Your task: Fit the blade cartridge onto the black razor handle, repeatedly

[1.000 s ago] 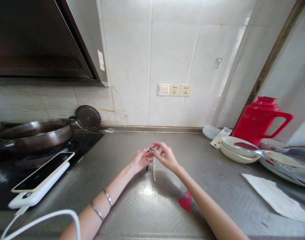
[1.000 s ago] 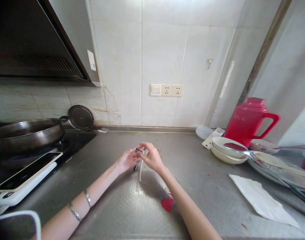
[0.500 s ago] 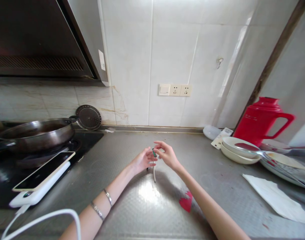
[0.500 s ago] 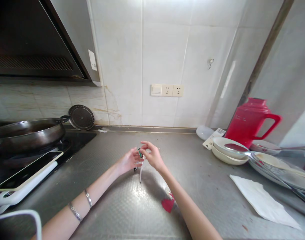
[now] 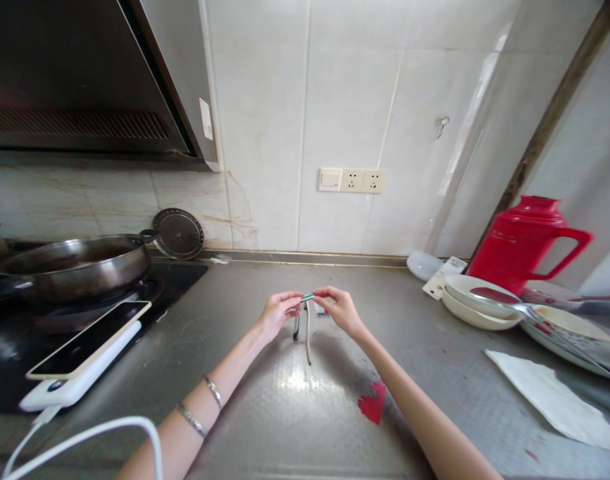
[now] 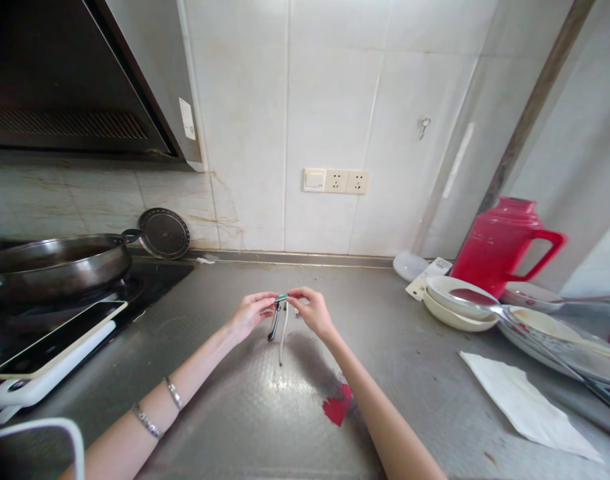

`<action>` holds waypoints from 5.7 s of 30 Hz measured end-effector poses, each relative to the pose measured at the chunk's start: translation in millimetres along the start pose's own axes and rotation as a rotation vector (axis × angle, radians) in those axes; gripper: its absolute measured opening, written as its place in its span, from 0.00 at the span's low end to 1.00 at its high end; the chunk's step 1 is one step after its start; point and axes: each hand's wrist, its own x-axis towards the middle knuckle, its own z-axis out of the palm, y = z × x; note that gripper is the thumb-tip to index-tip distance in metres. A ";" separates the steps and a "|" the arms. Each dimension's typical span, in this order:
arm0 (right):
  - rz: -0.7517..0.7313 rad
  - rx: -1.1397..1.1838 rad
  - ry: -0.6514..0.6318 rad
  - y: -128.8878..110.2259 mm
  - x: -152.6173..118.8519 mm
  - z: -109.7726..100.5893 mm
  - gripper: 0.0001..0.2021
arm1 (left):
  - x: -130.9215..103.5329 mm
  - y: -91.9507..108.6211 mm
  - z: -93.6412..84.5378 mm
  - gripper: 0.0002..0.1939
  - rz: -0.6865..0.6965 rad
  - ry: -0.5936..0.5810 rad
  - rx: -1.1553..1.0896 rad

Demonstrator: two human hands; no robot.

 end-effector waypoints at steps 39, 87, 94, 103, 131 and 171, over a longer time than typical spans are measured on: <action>-0.152 -0.561 -0.168 100.1 9.6 -42.4 0.07 | 8.7 -9.5 -10.3 0.10 -0.055 0.260 0.136; 0.442 0.071 0.028 33.8 5.2 4.6 0.13 | -7.5 -17.4 4.5 0.10 0.147 0.265 1.496; 0.599 0.354 0.036 5.3 0.4 23.5 0.17 | -19.9 -14.5 24.4 0.10 0.249 0.228 1.436; 0.446 -0.047 0.133 13.2 5.3 -16.6 0.12 | -31.3 -21.5 37.7 0.13 0.370 0.069 1.317; 0.453 -1.015 0.114 36.2 -37.6 -141.0 0.15 | -25.3 -19.6 50.8 0.17 0.128 0.058 1.828; 0.474 -0.932 -0.062 66.8 -50.0 -192.5 0.11 | 31.0 -50.9 10.5 0.28 0.338 -0.001 1.415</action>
